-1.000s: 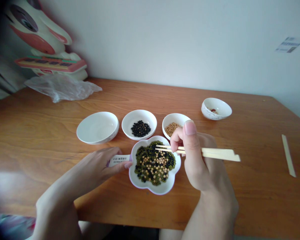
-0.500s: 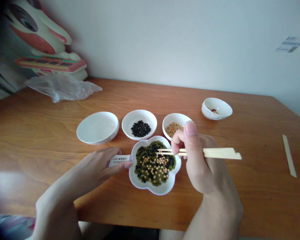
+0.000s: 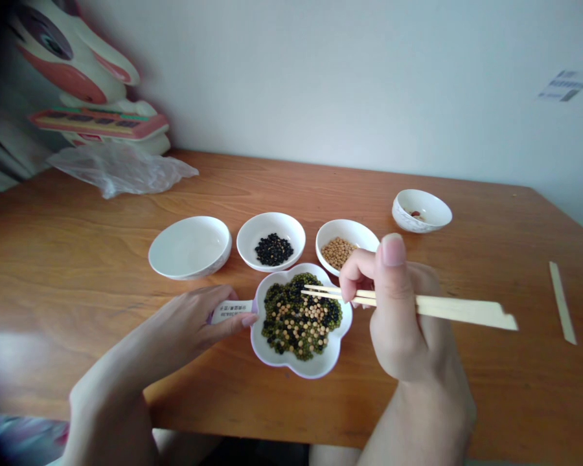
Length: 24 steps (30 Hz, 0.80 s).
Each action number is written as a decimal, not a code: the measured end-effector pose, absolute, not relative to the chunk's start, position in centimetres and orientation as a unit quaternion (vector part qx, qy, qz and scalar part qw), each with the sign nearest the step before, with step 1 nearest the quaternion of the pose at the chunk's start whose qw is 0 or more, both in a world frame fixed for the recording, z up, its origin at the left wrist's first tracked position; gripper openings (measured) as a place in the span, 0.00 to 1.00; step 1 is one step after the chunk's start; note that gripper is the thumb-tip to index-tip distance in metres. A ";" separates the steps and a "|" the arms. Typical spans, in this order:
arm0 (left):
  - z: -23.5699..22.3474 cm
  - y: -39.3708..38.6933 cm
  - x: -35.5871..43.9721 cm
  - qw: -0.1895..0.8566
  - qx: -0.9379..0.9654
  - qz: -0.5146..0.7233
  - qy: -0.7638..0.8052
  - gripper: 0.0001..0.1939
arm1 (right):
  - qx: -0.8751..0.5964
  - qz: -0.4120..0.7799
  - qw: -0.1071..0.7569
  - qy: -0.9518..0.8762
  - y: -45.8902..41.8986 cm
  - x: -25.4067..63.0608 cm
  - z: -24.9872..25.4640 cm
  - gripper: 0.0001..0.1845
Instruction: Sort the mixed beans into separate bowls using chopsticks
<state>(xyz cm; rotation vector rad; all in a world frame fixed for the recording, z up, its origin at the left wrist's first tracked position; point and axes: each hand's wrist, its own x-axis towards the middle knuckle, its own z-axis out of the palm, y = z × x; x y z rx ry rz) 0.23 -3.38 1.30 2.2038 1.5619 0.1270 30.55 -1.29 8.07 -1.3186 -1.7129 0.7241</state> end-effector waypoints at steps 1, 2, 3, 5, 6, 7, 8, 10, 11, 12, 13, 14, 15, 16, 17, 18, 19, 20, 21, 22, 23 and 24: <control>1.3 -3.4 0.2 0.214 0.798 0.044 0.561 0.21 | -0.527 0.281 0.431 -0.676 -1.3 30.5 8.2 0.42; 1.3 -3.4 0.3 0.212 0.800 0.042 0.560 0.21 | -0.526 0.271 0.447 -0.671 -1.3 30.4 8.3 0.43; 1.4 -3.4 0.3 0.213 0.799 0.040 0.561 0.21 | -0.522 0.256 0.464 -0.668 -1.3 30.2 8.3 0.43; 1.5 -3.4 0.4 0.224 0.790 0.033 0.570 0.24 | -0.503 0.211 0.514 -0.662 -1.1 29.8 8.4 0.44; 1.7 -3.4 0.5 0.231 0.784 0.030 0.575 0.25 | -0.491 0.189 0.542 -0.655 -1.0 29.5 8.4 0.43; 1.8 -3.4 0.6 0.236 0.780 0.029 0.579 0.26 | -0.476 0.169 0.571 -0.647 -0.8 29.1 8.4 0.43; 1.9 -3.4 0.7 0.237 0.780 0.029 0.579 0.27 | -0.465 0.151 0.596 -0.637 -0.7 28.7 8.4 0.42; 2.1 -3.4 0.8 0.230 0.784 0.033 0.576 0.26 | -0.452 0.130 0.625 -0.623 -0.6 27.9 8.3 0.40; 2.1 -3.4 0.8 0.226 0.785 0.035 0.575 0.25 | -0.453 0.123 0.627 -0.622 -0.5 27.6 8.3 0.39; 2.1 -3.4 0.8 0.225 0.785 0.035 0.576 0.25 | -0.455 0.116 0.626 -0.622 -0.4 27.3 8.2 0.38; 2.0 -3.3 0.8 0.227 0.782 0.035 0.579 0.25 | -0.460 0.111 0.623 -0.622 -0.3 27.2 8.2 0.38; 2.0 -3.3 0.8 0.231 0.779 0.033 0.582 0.25 | -0.464 0.108 0.618 -0.625 -0.3 27.1 8.2 0.38; 1.9 -3.3 0.8 0.233 0.778 0.032 0.583 0.25 | -0.465 0.102 0.617 -0.627 -0.2 27.0 8.1 0.39; 1.8 -3.3 0.7 0.233 0.779 0.032 0.581 0.25 | -0.462 0.092 0.618 -0.629 -0.3 27.1 8.1 0.39; 1.8 -3.3 0.7 0.231 0.782 0.033 0.577 0.24 | -0.458 0.083 0.619 -0.632 -0.3 27.2 8.1 0.39; 1.7 -3.3 0.7 0.230 0.785 0.035 0.574 0.24 | -0.459 0.079 0.616 -0.635 -0.4 27.5 8.1 0.40; 1.7 -3.2 0.7 0.230 0.785 0.036 0.574 0.24 | -0.463 0.078 0.611 -0.638 -0.6 27.7 8.2 0.40; 1.7 -3.2 0.7 0.233 0.783 0.036 0.576 0.24 | -0.472 0.084 0.601 -0.640 -0.8 28.0 8.3 0.41; 1.7 -3.2 0.7 0.239 0.778 0.034 0.580 0.25 | -0.486 0.098 0.586 -0.641 -1.0 28.4 8.3 0.41; 1.6 -3.2 0.6 0.244 0.773 0.032 0.584 0.26 | -0.504 0.118 0.565 -0.642 -1.3 28.7 8.4 0.42; 1.6 -3.2 0.6 0.245 0.772 0.033 0.585 0.27 | -0.523 0.140 0.542 -0.643 -1.4 29.1 8.5 0.43; 1.6 -3.2 0.5 0.243 0.774 0.036 0.583 0.26 | -0.538 0.162 0.518 -0.645 -1.6 29.4 8.5 0.43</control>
